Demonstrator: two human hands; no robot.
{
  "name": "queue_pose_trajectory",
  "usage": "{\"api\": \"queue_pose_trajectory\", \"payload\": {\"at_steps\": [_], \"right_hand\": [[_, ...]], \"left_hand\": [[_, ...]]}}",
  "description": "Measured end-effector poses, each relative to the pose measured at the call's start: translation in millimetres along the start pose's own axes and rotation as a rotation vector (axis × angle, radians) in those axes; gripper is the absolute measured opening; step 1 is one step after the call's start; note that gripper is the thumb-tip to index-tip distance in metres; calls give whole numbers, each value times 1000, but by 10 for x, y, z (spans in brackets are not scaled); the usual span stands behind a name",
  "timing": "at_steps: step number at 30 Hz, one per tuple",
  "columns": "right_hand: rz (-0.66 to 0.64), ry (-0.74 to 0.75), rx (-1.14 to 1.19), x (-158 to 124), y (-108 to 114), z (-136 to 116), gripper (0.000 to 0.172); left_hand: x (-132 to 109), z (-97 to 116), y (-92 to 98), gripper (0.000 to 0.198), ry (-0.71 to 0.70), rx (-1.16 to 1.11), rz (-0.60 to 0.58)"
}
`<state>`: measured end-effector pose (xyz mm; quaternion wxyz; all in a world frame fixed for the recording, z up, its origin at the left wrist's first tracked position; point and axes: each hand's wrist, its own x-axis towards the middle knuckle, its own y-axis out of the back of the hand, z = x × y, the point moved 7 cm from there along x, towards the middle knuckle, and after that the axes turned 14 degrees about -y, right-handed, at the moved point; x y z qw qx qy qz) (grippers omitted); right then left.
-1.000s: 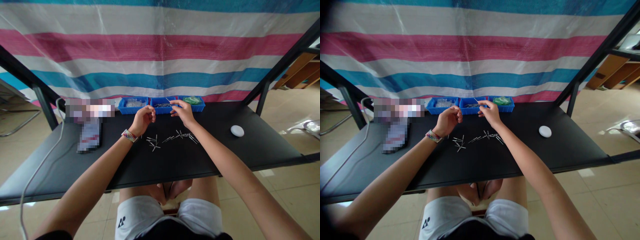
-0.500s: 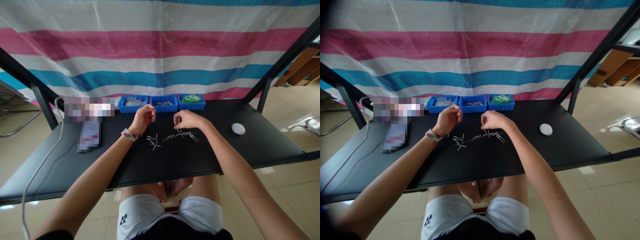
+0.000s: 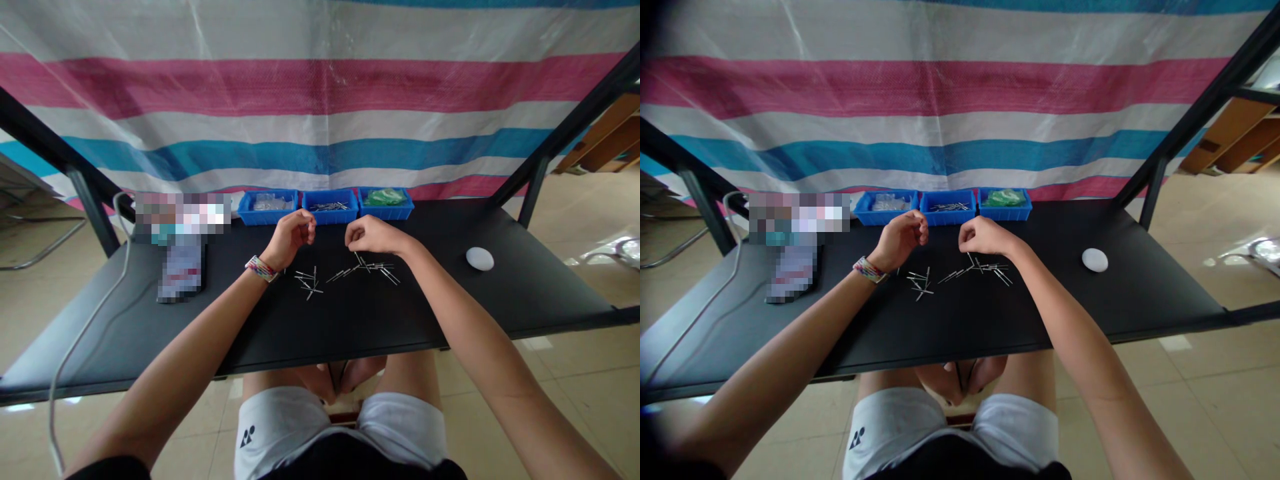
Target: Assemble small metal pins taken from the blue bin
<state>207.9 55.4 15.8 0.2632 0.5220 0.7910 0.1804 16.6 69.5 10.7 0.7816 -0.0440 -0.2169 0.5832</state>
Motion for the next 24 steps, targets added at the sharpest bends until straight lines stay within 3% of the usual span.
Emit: {"api": "queue_pose_trajectory", "payload": {"at_steps": [6, 9, 15, 24], "right_hand": [[-68, 54, 762, -8, 17, -109, 13], [7, 82, 1000, 5, -47, -157, 18], [156, 67, 1016, 47, -228, -108, 23], [283, 152, 865, 5, -164, -136, 25]], "left_hand": [[-22, 16, -56, 17, -89, 197, -120], [-60, 55, -155, 22, -124, 246, -203], [-127, 47, -280, 42, -87, 345, -321], [-56, 23, -146, 37, -94, 291, -190]]}}
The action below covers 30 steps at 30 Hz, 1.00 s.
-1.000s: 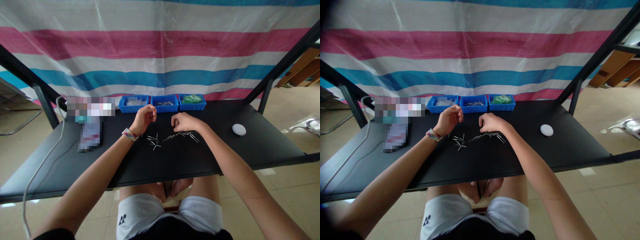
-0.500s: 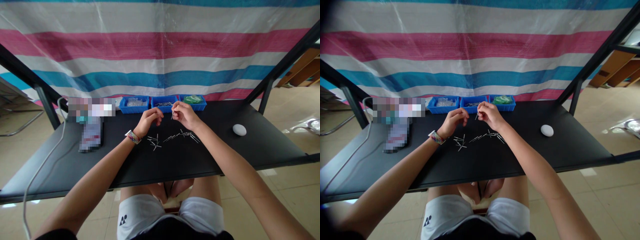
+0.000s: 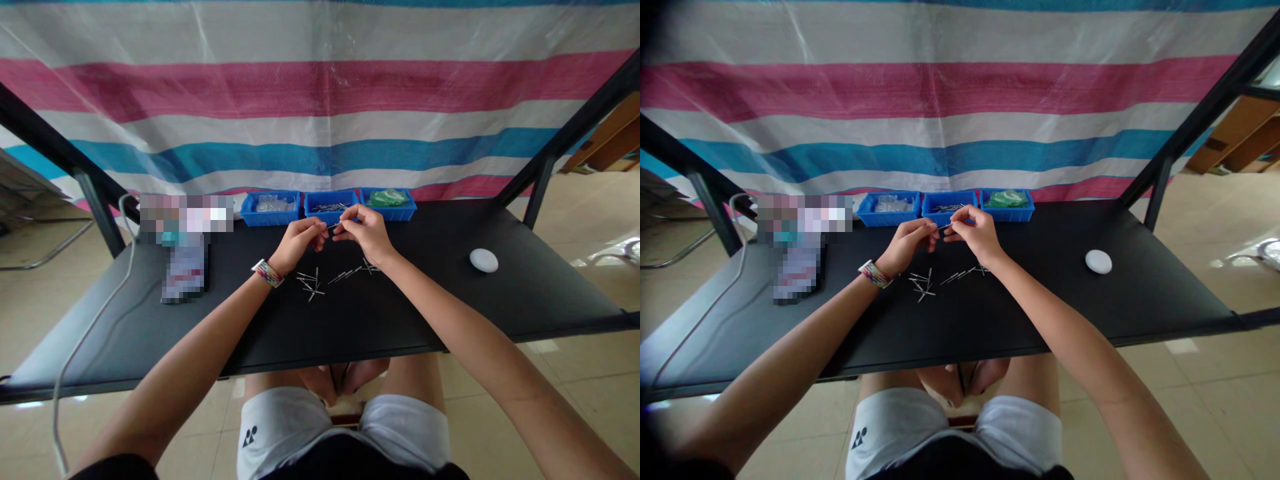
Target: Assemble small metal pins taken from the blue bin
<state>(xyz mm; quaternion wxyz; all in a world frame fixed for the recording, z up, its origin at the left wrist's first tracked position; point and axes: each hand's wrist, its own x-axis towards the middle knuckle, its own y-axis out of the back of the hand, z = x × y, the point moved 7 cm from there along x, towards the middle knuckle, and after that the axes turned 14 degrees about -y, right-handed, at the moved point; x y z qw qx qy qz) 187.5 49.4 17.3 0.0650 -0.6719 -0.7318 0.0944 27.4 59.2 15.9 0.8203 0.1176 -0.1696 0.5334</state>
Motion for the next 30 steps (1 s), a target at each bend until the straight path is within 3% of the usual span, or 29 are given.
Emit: {"api": "queue_pose_trajectory", "payload": {"at_steps": [11, 16, 23, 30], "right_hand": [[-32, -137, -50, 7, -10, 94, 31], [-4, -79, -58, 5, -11, 78, 30], [17, -3, -118, -14, -3, 7, 22], [31, 29, -180, 1, 16, -11, 19]], "left_hand": [[12, 97, 42, 25, -110, 55, 61], [17, 93, 37, 26, -108, 54, 52], [-3, -13, 34, 34, 26, 15, 59], [6, -29, 52, 29, 0, 9, 65]]}}
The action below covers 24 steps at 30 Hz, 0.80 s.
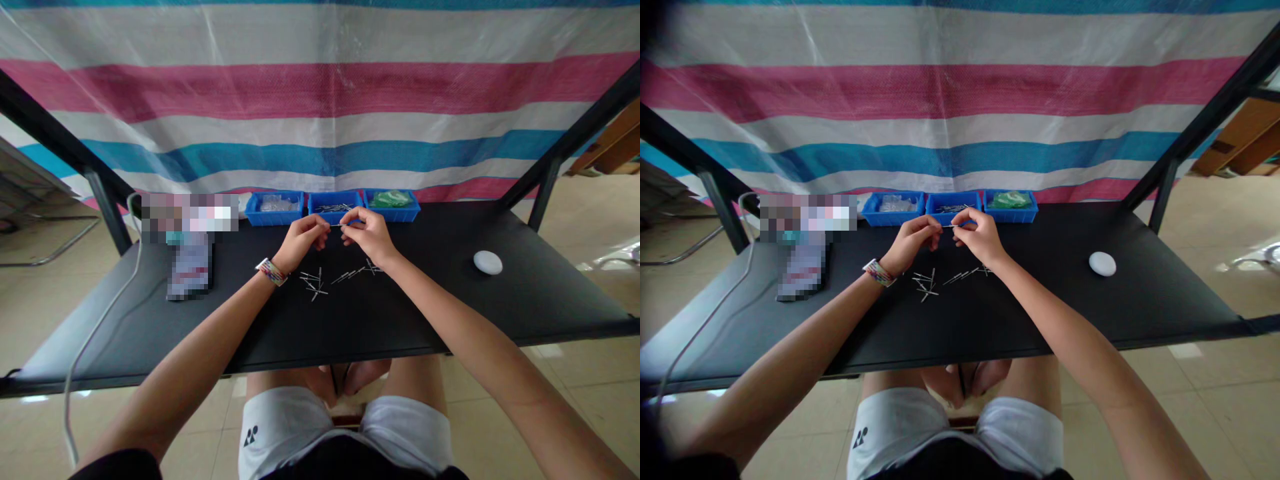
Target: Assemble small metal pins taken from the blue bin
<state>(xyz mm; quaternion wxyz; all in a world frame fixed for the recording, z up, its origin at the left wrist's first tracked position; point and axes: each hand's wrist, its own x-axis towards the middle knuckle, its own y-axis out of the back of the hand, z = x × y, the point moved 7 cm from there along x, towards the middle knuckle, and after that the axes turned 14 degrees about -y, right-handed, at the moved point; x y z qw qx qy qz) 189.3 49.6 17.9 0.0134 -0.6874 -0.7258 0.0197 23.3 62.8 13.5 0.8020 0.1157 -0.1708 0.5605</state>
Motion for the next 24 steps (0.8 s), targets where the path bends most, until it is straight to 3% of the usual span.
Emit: {"api": "queue_pose_trajectory", "payload": {"at_steps": [9, 16, 24], "right_hand": [[-61, -238, 63, -12, -42, 122, 23], [-34, -159, 104, -27, -35, 81, 29], [19, -55, 21, 15, 23, 63, 23]], "left_hand": [[10, 71, 4, 26, -102, 57, -30], [7, 61, 5, 28, -93, 86, -42], [0, -7, -6, 36, -9, 48, -25]]}}
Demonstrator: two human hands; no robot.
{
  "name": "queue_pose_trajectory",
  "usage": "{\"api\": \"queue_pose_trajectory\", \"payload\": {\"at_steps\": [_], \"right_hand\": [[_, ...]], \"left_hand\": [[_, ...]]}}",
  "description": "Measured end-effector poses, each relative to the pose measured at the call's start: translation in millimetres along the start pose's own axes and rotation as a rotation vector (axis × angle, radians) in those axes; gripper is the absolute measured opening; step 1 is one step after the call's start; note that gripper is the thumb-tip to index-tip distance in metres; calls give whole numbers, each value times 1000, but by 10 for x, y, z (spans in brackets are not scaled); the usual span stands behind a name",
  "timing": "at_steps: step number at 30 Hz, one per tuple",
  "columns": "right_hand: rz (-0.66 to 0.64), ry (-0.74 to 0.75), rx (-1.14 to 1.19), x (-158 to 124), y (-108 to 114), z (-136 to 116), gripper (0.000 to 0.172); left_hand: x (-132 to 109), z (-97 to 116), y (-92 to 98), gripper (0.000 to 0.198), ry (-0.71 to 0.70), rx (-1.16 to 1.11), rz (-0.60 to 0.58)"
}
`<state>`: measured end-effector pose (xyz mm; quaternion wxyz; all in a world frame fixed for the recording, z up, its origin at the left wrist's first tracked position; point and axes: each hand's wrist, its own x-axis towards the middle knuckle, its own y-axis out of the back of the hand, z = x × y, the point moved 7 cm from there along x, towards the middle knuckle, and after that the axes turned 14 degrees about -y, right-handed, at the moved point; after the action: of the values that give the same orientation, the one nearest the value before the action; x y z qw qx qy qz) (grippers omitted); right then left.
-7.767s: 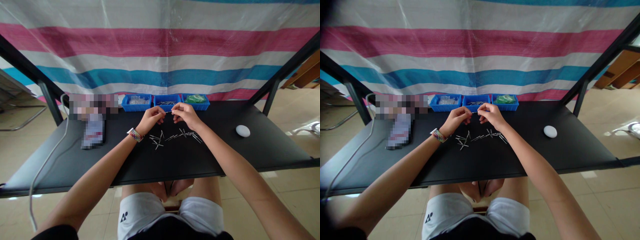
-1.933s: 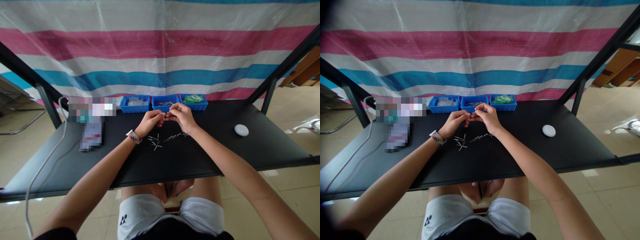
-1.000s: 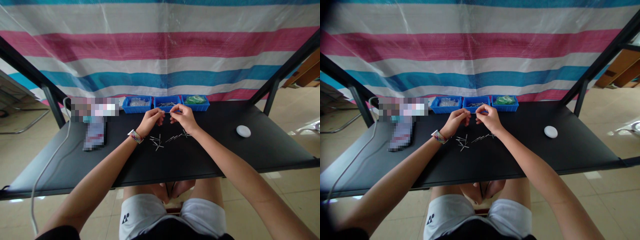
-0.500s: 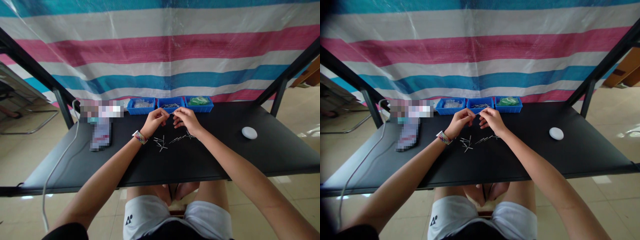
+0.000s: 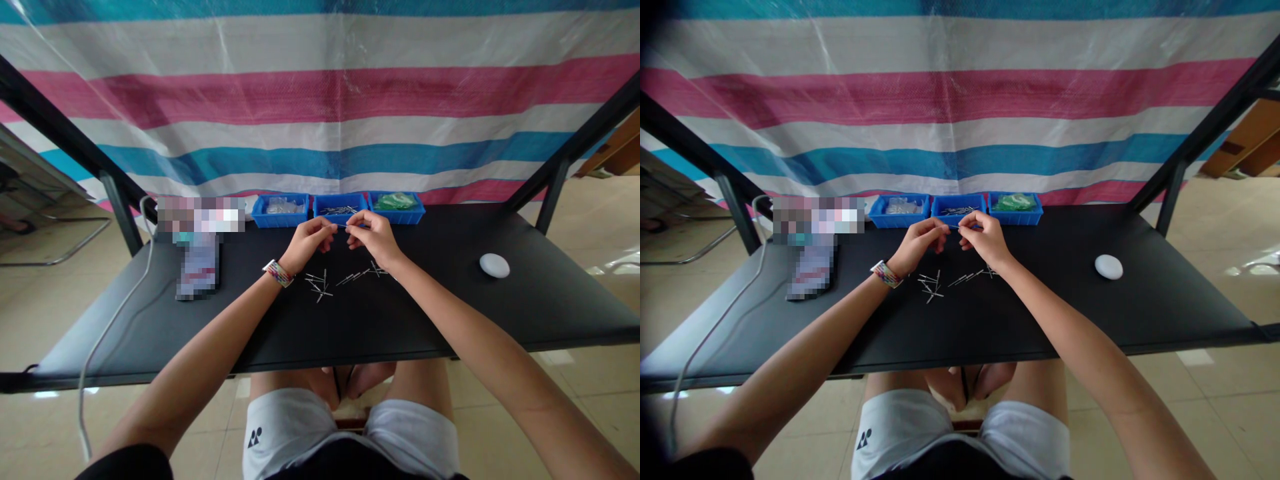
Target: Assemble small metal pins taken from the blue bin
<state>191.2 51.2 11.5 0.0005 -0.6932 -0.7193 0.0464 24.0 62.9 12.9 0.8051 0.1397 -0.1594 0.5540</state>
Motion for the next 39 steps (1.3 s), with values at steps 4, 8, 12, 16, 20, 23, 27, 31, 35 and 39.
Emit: {"api": "queue_pose_trajectory", "payload": {"at_steps": [4, 8, 12, 16, 20, 23, 27, 31, 35, 39], "right_hand": [[-3, 29, -36, -3, 2, -22, 21], [-23, 36, -55, 0, -10, -26, 20], [-25, 37, -69, 2, -5, -30, 21], [-33, 21, -47, 4, 3, -31, 23], [-40, -20, -14, 13, 8, -12, 25], [-49, -53, 6, 14, 5, -1, 25], [-40, -97, 32, 4, 18, 4, 25], [-45, -113, 58, 17, 22, 23, 26], [99, -8, 5, 109, 162, 15, 24], [206, 150, -195, 242, 319, -41, 20]], "left_hand": [[1, -22, 7, 39, 15, -13, 12], [3, -12, 8, 40, 11, -9, 10], [10, 23, 0, 41, -16, 24, 3], [20, 28, 6, 44, -39, 54, 13], [23, 17, 23, 44, -49, 67, 24], [21, 26, 31, 42, -58, 69, 30], [18, 45, 30, 39, -64, 61, 41], [19, 51, 31, 35, -69, 46, 49], [24, 34, 76, 30, -67, 27, 88], [32, 15, 100, 27, -58, 33, 100]]}}
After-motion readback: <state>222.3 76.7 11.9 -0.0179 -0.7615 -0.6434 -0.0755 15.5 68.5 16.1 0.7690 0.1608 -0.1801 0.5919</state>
